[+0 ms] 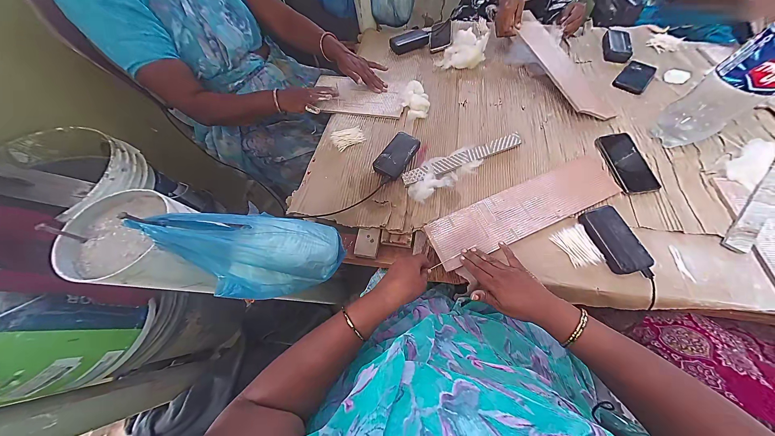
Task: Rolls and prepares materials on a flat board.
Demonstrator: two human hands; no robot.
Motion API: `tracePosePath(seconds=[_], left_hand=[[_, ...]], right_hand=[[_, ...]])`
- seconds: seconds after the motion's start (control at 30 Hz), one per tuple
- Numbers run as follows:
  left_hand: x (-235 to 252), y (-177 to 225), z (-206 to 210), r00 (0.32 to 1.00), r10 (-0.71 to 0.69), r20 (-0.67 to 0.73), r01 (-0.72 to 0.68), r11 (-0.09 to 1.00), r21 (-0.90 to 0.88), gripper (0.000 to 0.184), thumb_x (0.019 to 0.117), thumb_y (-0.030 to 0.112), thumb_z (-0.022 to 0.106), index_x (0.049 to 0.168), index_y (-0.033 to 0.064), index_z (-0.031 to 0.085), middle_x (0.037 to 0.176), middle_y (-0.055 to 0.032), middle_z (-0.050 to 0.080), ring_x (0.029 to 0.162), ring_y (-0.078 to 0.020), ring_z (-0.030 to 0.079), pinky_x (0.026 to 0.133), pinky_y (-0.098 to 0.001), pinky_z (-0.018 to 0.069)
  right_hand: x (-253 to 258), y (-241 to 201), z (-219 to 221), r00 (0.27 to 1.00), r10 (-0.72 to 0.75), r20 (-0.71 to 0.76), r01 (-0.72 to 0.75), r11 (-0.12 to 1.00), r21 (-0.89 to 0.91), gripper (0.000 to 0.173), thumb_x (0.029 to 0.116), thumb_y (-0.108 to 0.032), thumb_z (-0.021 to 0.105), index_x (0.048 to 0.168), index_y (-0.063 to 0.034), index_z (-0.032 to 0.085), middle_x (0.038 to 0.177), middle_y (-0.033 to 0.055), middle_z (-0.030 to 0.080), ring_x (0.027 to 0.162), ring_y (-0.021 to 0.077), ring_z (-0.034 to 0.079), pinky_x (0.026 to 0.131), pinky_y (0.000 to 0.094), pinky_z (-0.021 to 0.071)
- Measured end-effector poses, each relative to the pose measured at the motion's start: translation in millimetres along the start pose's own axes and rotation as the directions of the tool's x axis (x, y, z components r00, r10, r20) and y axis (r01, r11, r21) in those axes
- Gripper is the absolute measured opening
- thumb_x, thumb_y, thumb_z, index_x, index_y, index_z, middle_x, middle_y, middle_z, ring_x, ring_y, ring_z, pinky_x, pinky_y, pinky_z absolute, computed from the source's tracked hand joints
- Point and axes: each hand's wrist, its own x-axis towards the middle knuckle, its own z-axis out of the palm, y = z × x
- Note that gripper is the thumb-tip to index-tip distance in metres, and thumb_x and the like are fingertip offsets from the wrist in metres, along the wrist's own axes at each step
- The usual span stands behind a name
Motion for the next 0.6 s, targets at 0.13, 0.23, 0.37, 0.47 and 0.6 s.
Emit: tracePosePath(seconds=[0.13, 0.23, 0.37, 0.47, 0.6], left_hand=[[1.8, -2.5, -7.3, 0.995, 0.01, -0.097, -0.019, 0.995, -0.093, 0.032, 0.1099, 0.017, 0.045, 0.13, -0.0005, 0.063, 0.125, -0.0193, 0.066, 0.118, -0.0283, 0.064, 0.105, -0.0463, 0.0476], [9.2, -2.4, -15.1, 0.986, -0.021, -0.165, 0.009, 0.997, -0.071, 0.032, 0.11, 0.017, 0.044, 0.13, -0.0001, 0.063, 0.128, -0.0204, 0.065, 0.122, -0.0312, 0.062, 0.108, -0.0491, 0.0462], [19.5, -3.0, -18.2, 0.978, -0.038, -0.207, 0.041, 0.999, 0.012, 0.032, 0.1097, 0.017, 0.044, 0.13, 0.0015, 0.063, 0.129, -0.0194, 0.065, 0.124, -0.0321, 0.062, 0.108, -0.0506, 0.0468], [20.1, -5.7, -16.6, 0.986, -0.021, -0.168, 0.03, 0.998, 0.047, 0.031, 0.1089, 0.016, 0.046, 0.13, 0.0005, 0.063, 0.131, -0.0202, 0.063, 0.126, -0.0332, 0.06, 0.109, -0.0511, 0.0466], [14.2, -8.8, -9.9, 0.999, 0.034, -0.037, -0.034, 0.999, 0.017, 0.032, 0.1096, 0.017, 0.046, 0.129, -0.0011, 0.062, 0.128, -0.0209, 0.065, 0.122, -0.0315, 0.062, 0.107, -0.0493, 0.0466]], right_hand=[[17.0, 12.5, -9.0, 0.986, 0.093, -0.139, -0.095, 0.995, -0.009, 0.073, 0.1075, -0.056, 0.025, 0.161, -0.0073, 0.033, 0.167, 0.0102, 0.032, 0.157, 0.0262, 0.024, 0.121, 0.0697, 0.0039], [56.3, 18.5, -12.4, 0.978, 0.103, -0.181, -0.107, 0.994, -0.017, 0.072, 0.1077, -0.055, 0.029, 0.162, -0.0076, 0.03, 0.169, 0.0107, 0.027, 0.158, 0.0263, 0.019, 0.123, 0.0666, 0.0043], [94.2, 13.8, -8.1, 0.995, 0.076, -0.062, -0.078, 0.996, -0.033, 0.071, 0.1079, -0.054, 0.032, 0.163, -0.0105, 0.026, 0.171, 0.0083, 0.022, 0.159, 0.0224, 0.015, 0.125, 0.0631, 0.0], [85.7, 9.5, -3.6, 0.997, 0.072, 0.006, -0.072, 0.997, -0.042, 0.074, 0.1075, -0.058, 0.027, 0.165, -0.0115, 0.02, 0.172, 0.0067, 0.017, 0.16, 0.0201, 0.01, 0.125, 0.0628, -0.0038], [38.5, 1.9, 0.8, 0.998, 0.033, 0.05, -0.032, 0.999, -0.026, 0.077, 0.1066, -0.061, 0.022, 0.164, -0.0085, 0.023, 0.171, 0.0088, 0.019, 0.159, 0.023, 0.014, 0.124, 0.0648, -0.0002]])
